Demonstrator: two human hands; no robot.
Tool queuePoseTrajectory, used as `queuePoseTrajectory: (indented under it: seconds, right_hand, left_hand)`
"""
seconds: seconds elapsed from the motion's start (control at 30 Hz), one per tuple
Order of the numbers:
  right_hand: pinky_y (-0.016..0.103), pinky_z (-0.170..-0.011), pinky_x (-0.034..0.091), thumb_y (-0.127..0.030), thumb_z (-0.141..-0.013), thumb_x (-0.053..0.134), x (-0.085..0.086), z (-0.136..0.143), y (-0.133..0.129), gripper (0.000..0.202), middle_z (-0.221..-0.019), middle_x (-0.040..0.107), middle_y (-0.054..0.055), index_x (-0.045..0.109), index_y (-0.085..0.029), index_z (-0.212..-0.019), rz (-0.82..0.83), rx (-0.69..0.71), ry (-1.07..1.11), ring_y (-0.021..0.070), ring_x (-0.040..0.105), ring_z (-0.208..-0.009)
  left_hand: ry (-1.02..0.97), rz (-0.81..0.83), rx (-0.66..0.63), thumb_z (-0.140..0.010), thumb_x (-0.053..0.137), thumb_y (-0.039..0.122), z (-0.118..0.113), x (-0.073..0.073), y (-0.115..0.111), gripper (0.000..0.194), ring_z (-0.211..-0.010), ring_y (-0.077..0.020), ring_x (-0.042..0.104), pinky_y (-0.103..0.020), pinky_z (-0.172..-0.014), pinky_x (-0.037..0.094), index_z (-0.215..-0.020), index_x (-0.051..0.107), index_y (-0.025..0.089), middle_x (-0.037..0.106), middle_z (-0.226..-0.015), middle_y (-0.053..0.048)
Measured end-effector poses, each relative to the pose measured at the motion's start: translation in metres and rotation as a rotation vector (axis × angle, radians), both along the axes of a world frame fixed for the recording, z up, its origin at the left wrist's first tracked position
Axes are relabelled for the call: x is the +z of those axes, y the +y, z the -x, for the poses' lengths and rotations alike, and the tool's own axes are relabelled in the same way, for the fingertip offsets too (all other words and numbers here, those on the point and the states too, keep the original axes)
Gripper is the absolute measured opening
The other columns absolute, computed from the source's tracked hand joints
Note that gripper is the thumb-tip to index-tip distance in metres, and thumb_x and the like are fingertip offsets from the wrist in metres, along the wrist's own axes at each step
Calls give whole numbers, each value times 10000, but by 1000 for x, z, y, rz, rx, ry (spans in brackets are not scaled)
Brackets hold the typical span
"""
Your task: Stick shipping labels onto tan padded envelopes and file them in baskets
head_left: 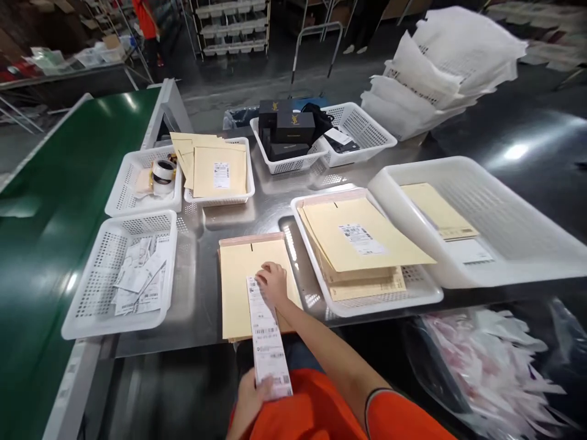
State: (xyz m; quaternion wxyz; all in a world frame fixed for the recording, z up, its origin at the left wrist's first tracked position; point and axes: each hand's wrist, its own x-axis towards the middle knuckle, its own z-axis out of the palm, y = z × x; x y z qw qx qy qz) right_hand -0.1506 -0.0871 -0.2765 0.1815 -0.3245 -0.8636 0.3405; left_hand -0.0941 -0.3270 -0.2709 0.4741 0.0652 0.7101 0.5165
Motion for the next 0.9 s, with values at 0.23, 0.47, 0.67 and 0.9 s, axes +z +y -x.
queuePoseTrajectory:
  seconds: [0.23,0.47,0.67,0.9]
  right_hand:
    - [431,-908,370,-262,-894,515,2,-4,-4,257,-1225,554,138,615,-185,-1117,-197,55,-177,282,483,-1077]
    - [499,-1149,138,-365,-895,479,-6,-35,-36,616,-1503,337,181,366,-86,-1432,-415,777,-203,309,210,-1414]
    - [571,-1152,60,-439,-896,461,2,-39,-18,714,-1524,243,235,302,-24,-1455,-403,452,-320,345,157,-1432]
    - [601,-1117,192,-375,-756,662,6,-66,-59,753,-1480,362,213,413,-97,-1410,-261,822,-220,367,265,-1394]
  left_hand:
    - [350,-277,-363,-826,543,488,14,73,-6,358,-923,-304,661,-403,-837,526,-905,774,227,740,-941,-116]
    - [168,-86,216,-654,671,591,86,16,20,532,-960,-316,660,-452,-901,503,-907,728,126,752,-927,-124]
    - [182,-77,208,-637,688,587,87,-3,21,504,-950,-321,660,-471,-931,476,-852,731,133,757,-895,-107]
    - [53,-191,250,-636,718,561,84,29,3,498,-904,-293,685,-444,-901,509,-868,735,120,754,-944,-124]
